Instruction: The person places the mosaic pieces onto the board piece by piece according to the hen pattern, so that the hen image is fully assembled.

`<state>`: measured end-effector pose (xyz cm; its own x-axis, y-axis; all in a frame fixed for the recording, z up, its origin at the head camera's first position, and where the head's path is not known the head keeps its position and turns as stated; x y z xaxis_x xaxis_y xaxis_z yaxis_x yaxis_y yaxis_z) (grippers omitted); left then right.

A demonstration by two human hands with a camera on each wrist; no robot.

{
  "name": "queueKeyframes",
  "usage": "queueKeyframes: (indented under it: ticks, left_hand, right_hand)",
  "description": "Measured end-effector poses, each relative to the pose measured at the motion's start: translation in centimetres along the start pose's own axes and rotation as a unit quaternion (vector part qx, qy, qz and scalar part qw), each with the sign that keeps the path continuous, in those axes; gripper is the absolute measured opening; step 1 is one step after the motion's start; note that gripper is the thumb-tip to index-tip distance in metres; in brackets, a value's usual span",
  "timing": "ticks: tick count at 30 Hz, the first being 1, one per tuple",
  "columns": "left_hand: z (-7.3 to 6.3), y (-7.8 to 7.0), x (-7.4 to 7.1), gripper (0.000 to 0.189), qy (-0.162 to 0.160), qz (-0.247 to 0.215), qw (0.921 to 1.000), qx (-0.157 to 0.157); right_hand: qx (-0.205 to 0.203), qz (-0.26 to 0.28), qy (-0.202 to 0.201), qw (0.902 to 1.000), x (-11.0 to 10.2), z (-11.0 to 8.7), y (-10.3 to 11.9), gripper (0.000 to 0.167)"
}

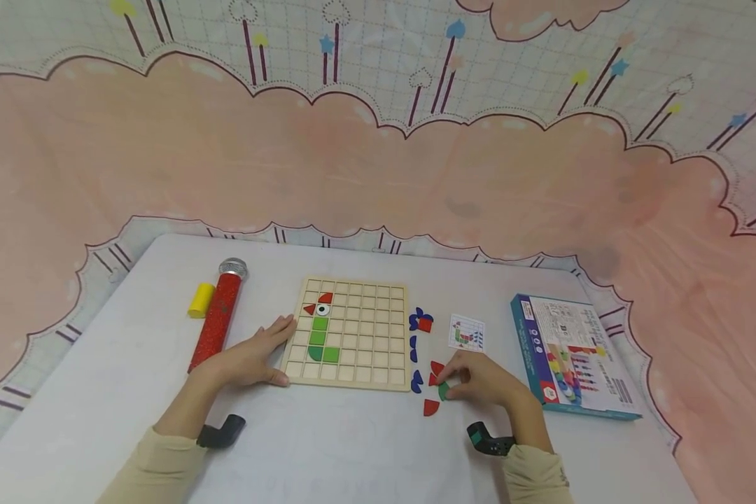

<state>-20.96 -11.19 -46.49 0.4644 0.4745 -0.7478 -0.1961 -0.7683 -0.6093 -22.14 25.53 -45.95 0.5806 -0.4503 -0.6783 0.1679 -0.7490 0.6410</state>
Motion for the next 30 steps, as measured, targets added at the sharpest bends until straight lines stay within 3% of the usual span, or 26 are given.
queueKeyframes:
  ticks: [14,21,26,30]
  left_hand:
    - [0.0,0.4,0.1,0.105,-0.002,-0.005,1.0000,-0.002]
    - [0.1,0.3,0.1,0.105,-0.002,-0.004,1.0000,0.001]
    - [0.0,0.1,0.1,0.106,-0.002,0.001,1.0000,0.010]
    - [0.0,0.0,0.1,0.106,-0.002,0.002,0.9999,0.012]
  right_hand:
    - [0.039,-0.032,-0.036,0.9981,0.4,0.1,0.0,0.020]
    - [0.043,-0.024,-0.033,0.9982,0.3,-0.1,0.3,0.020]
    - [0.032,-0.013,-0.030,0.9990,0.1,-0.2,0.5,0.016]
    - [-0.001,-0.006,-0.038,0.9993,0.3,0.1,1.0,0.014]
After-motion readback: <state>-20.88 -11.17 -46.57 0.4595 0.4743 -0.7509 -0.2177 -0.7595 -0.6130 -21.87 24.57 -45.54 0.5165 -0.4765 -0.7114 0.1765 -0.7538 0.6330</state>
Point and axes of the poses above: each hand's wrist, its own z-axis towards the middle knuckle, its own x-axis out of the palm, y = z × x, the point moved 7 cm from there along z, towards the middle knuckle, and after that the axes turned 5 degrees about x, right-handed, at the moved point
